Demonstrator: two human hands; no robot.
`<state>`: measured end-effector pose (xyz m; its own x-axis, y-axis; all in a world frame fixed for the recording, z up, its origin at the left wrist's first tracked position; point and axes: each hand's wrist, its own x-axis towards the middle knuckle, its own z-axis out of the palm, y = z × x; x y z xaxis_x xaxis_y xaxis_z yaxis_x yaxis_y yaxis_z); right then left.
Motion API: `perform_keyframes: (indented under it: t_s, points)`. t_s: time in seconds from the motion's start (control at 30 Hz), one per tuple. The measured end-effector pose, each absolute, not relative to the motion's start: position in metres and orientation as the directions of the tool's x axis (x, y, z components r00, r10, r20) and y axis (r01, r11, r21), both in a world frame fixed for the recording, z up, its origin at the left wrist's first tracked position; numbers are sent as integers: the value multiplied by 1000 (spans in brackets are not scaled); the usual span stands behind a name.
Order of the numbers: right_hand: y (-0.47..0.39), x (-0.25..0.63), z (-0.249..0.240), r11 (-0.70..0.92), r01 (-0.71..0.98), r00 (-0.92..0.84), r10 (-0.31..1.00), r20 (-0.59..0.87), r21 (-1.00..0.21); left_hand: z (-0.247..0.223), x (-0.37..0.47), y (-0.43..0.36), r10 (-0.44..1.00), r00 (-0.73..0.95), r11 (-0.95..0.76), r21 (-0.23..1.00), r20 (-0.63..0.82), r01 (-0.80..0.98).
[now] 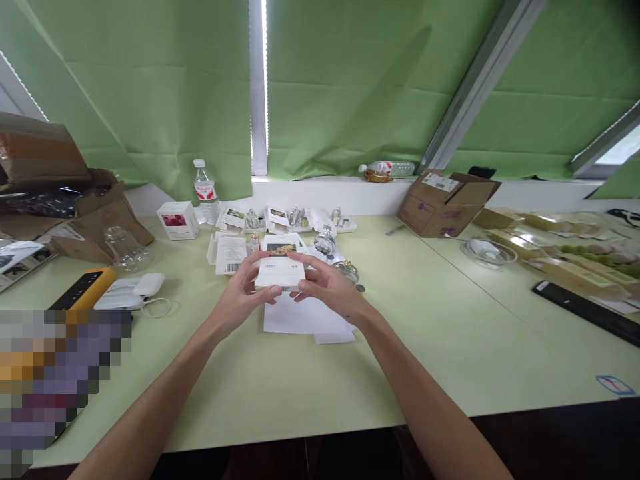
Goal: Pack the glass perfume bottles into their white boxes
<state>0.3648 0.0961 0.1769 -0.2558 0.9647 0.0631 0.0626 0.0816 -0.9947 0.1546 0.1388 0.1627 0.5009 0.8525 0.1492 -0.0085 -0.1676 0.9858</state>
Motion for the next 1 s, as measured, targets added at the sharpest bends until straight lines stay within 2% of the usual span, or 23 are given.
perform_keyframes:
  t_s: [0.2, 0.43, 0.63, 1.0]
  points:
    - [96, 360, 173, 104, 91, -250, 965, 79, -990, 161, 155, 140, 869, 469, -189, 982, 158, 20]
    - [97, 361, 175, 92, 82, -194, 978, 75, -992, 160, 155, 140, 852, 494, -176, 983, 176, -47]
    - [98, 364, 173, 102, 20, -243, 965, 95, -995, 161, 153, 141, 839, 512, -129, 981, 186, -144]
    - [98, 363, 171, 112, 17, -235, 966, 105, -994, 163, 157, 139, 852, 496, -144, 985, 171, -93]
